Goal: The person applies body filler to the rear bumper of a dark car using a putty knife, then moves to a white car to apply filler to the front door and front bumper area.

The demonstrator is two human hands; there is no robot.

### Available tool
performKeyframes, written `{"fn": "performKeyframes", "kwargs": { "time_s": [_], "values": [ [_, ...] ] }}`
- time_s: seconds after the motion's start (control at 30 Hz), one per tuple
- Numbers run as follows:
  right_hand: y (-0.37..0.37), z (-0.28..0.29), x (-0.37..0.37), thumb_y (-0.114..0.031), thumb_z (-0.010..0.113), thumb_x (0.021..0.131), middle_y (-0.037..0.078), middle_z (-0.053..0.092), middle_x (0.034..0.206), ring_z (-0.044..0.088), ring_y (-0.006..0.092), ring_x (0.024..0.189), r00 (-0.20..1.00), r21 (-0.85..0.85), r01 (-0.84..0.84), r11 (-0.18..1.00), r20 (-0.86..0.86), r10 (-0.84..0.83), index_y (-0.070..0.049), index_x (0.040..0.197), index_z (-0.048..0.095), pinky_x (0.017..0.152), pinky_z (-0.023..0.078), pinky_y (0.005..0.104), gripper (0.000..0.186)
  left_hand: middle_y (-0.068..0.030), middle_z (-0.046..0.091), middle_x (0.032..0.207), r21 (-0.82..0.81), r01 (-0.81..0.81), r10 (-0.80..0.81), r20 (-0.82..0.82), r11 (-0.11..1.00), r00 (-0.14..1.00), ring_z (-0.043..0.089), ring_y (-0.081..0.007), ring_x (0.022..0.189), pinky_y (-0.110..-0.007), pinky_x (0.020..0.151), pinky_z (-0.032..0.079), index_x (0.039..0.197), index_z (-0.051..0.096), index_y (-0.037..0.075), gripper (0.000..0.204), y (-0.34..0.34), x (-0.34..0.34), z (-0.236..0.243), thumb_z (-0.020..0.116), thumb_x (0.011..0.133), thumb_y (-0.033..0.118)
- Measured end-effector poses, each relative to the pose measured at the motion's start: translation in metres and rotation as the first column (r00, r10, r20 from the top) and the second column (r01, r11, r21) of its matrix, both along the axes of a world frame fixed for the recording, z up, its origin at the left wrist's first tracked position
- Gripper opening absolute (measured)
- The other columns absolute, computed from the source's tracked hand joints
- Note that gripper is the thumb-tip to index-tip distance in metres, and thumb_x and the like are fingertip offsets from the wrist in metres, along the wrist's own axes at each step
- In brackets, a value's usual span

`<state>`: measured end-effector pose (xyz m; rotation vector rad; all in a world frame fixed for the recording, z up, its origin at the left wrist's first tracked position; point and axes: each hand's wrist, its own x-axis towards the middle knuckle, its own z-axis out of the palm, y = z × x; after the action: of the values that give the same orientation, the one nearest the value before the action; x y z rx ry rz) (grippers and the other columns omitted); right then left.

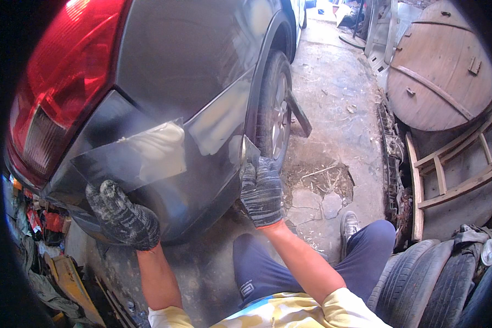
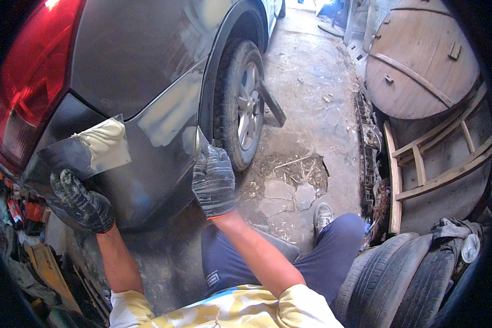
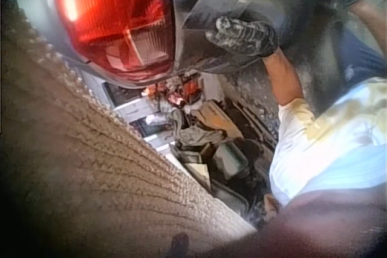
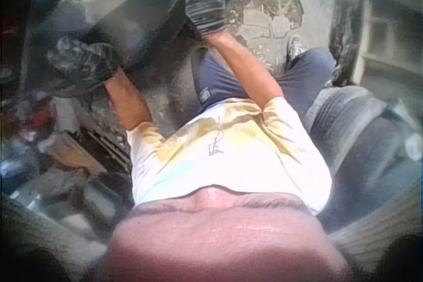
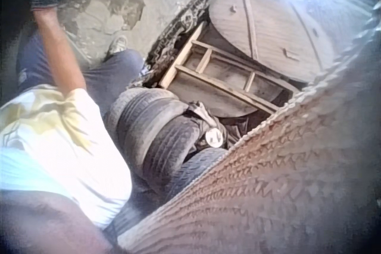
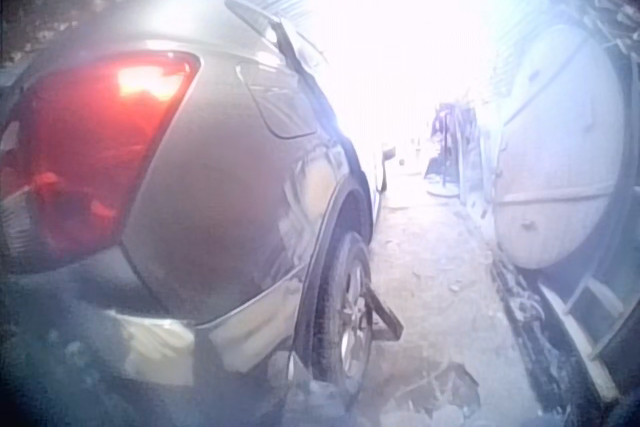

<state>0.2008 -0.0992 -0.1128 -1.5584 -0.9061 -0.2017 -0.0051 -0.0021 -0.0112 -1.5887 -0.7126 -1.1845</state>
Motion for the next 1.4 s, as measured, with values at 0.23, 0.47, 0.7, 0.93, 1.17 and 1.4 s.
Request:
{"fn": "performKeyframes", "kwargs": {
  "time_s": [0.23,0.47,0.7,0.93,1.17,1.4],
  "values": [
    [0.009,0.002,-0.012,-0.011,0.054,0.087,0.023,0.058,0.091,0.055,0.0399,0.088,0.997,0.046,0.065,0.997,0.033,-0.067,0.004,0.106,0.057,0.08,0.044,0.0455,0.025,-0.0237,0.056,0.117,0.076,-0.018,0.022,-0.048,0.997,0.999,0.055,-0.0387,0.11,-0.046,0.093,0.046,0.111,0.057,-0.007,0.022,-0.004,0.004,0.003,0.047,0.093,0.003],
    [0.014,0.011,-0.046,-0.014,0.058,0.084,0.023,0.058,0.099,0.054,0.0382,0.096,0.978,-0.039,0.128,0.991,0.171,-0.12,0.007,0.118,0.052,0.088,0.044,0.0435,0.04,-0.0225,0.056,0.117,0.031,0.016,-0.015,-0.024,0.999,1.0,0.055,-0.038,0.109,-0.048,0.095,0.044,0.113,0.056,-0.006,0.024,-0.004,0.002,0.004,0.046,0.094,0.005],
    [-0.011,0.002,-0.013,-0.005,0.052,0.087,0.02,0.059,0.096,0.056,0.0364,0.091,0.998,0.079,0.028,0.997,-0.05,-0.024,0.001,0.114,0.056,0.081,0.045,0.0431,0.028,-0.0189,0.059,0.116,0.02,0.049,-0.049,-0.024,0.999,0.999,0.058,-0.0341,0.108,-0.047,0.094,0.044,0.114,0.057,-0.002,0.025,0.002,-0.005,0.003,0.048,0.094,0.008],
    [0.008,0.004,-0.001,-0.005,0.053,0.084,0.022,0.058,0.094,0.056,0.0395,0.09,0.989,0.038,0.1,0.994,0.109,-0.104,0.004,0.106,0.057,0.082,0.045,0.0458,0.024,-0.0185,0.059,0.116,0.044,0.02,-0.019,-0.019,0.999,1.0,0.058,-0.0337,0.106,-0.046,0.093,0.045,0.115,0.057,-0.002,0.026,0.002,-0.004,0.003,0.051,0.093,0.008],
    [0.008,0.014,-0.018,-0.003,0.049,0.087,0.022,0.059,0.104,0.056,0.0381,0.098,0.995,0.12,0.003,0.993,0.094,-0.015,0.002,0.115,0.055,0.089,0.044,0.0414,0.029,-0.018,0.059,0.115,0.047,0.022,-0.021,-0.006,0.999,1.0,0.059,-0.0329,0.105,-0.046,0.092,0.046,0.115,0.057,-0.002,0.025,0.004,-0.004,0.002,0.053,0.091,0.007],
    [-0.005,0.001,0.006,-0.011,0.048,0.09,0.024,0.057,0.083,0.056,0.0417,0.077,0.994,0.013,0.106,0.994,-0.009,-0.105,0.003,0.099,0.057,0.069,0.043,0.0462,0.019,-0.0186,0.06,0.114,0.059,-0.021,0.023,-0.027,0.998,0.999,0.059,-0.0328,0.105,-0.045,0.09,0.047,0.113,0.058,-0.002,0.024,-0.001,-0.002,0.004,0.053,0.091,0.007]
  ]
}}
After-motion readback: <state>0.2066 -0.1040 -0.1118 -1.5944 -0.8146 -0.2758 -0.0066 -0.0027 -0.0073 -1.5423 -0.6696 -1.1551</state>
